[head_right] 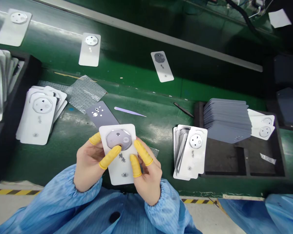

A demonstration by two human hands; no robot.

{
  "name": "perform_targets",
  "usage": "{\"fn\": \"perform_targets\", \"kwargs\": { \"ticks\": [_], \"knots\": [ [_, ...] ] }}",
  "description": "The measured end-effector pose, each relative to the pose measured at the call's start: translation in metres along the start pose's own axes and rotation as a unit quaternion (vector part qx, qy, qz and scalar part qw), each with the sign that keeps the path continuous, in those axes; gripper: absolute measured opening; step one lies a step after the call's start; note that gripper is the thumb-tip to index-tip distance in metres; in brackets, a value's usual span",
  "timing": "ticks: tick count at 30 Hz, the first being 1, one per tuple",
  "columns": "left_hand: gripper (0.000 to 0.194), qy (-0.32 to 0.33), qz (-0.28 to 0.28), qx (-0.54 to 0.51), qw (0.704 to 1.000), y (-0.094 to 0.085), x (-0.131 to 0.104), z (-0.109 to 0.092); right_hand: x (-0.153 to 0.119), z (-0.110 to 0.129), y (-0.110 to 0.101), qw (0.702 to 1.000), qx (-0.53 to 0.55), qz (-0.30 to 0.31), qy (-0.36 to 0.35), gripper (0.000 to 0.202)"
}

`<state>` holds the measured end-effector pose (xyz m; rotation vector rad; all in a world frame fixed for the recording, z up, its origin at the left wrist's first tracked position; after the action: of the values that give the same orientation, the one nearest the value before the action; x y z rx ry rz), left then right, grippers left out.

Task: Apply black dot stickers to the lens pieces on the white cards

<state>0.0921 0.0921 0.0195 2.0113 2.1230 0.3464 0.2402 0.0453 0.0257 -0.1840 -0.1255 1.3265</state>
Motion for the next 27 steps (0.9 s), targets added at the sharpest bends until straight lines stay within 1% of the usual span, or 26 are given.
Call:
{"fn": "perform_targets", "kwargs": {
  "ticks": [3,6,8,10,11,12,13,14,15,16,17,18,20,22,23,24,25,27],
  "knots": [
    [0.026,-0.028,-0.021,-0.023,0.999,-0.003,0.001,0.012,-0.005,0.001,0.004,0.998,-0.043,-0.001,-0.048,0.055],
    [0.028,-0.051,-0.037,-0.026,0.998,-0.013,0.003,0.022,-0.005,-0.003,0.009,0.995,-0.071,0.041,-0.060,0.058],
    [0.028,-0.035,-0.064,0.011,0.997,-0.031,0.006,0.021,-0.003,-0.012,0.007,0.989,-0.125,0.042,-0.071,0.062],
    [0.038,0.001,-0.100,0.074,0.992,-0.056,0.008,0.013,-0.001,-0.028,0.003,0.969,-0.231,0.010,-0.084,0.064],
    [0.050,0.021,-0.114,0.108,0.987,-0.069,0.009,0.007,0.000,-0.037,0.000,0.954,-0.288,-0.009,-0.089,0.060],
    [0.067,0.037,-0.120,0.141,0.982,-0.081,0.009,0.002,0.000,-0.046,-0.002,0.938,-0.335,-0.023,-0.090,0.052],
    [0.079,0.051,-0.117,0.184,0.975,-0.090,0.009,-0.004,0.000,-0.055,-0.003,0.926,-0.364,-0.032,-0.089,0.039],
    [0.081,0.062,-0.105,0.237,0.964,-0.097,0.009,-0.009,0.000,-0.061,-0.005,0.922,-0.375,-0.034,-0.089,0.028],
    [0.072,0.069,-0.083,0.293,0.950,-0.100,0.009,-0.013,0.000,-0.065,-0.006,0.925,-0.366,-0.032,-0.090,0.019],
    [0.056,0.070,-0.047,0.346,0.935,-0.098,0.009,-0.014,0.001,-0.065,-0.007,0.935,-0.343,-0.025,-0.090,0.014],
    [0.039,0.067,-0.002,0.386,0.920,-0.093,0.010,-0.013,0.004,-0.063,-0.009,0.947,-0.309,-0.010,-0.083,0.012],
    [0.029,0.062,0.049,0.408,0.910,-0.083,0.009,-0.009,0.007,-0.060,-0.010,0.960,-0.270,0.012,-0.074,0.012],
    [0.029,0.058,0.150,0.399,0.903,-0.056,0.006,0.002,0.015,-0.048,-0.011,0.975,-0.204,0.066,-0.055,0.012],
    [0.032,0.066,0.224,0.365,0.901,-0.027,0.001,0.012,0.021,-0.035,-0.010,0.974,-0.183,0.118,-0.059,0.012],
    [0.030,0.068,0.247,0.345,0.903,-0.014,-0.002,0.016,0.022,-0.028,-0.009,0.970,-0.188,0.137,-0.072,0.012],
    [0.026,0.069,0.259,0.327,0.906,-0.004,-0.005,0.020,0.023,-0.023,-0.008,0.965,-0.198,0.150,-0.089,0.013],
    [0.020,0.068,0.260,0.314,0.911,0.002,-0.007,0.023,0.023,-0.019,-0.007,0.960,-0.209,0.154,-0.105,0.014],
    [0.014,0.066,0.247,0.305,0.917,0.007,-0.009,0.026,0.021,-0.013,-0.008,0.955,-0.226,0.139,-0.131,0.018]
  ]
}}
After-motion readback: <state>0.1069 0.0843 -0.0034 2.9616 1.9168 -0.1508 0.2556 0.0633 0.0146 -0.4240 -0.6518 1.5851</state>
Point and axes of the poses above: each hand's wrist, its own x-axis towards the middle knuckle, its own y-axis out of the palm, z = x × y, the point moved 7 cm from there along x, towards the middle knuckle, and after that the axes turned 12 degrees about y, right-handed, at the moved point
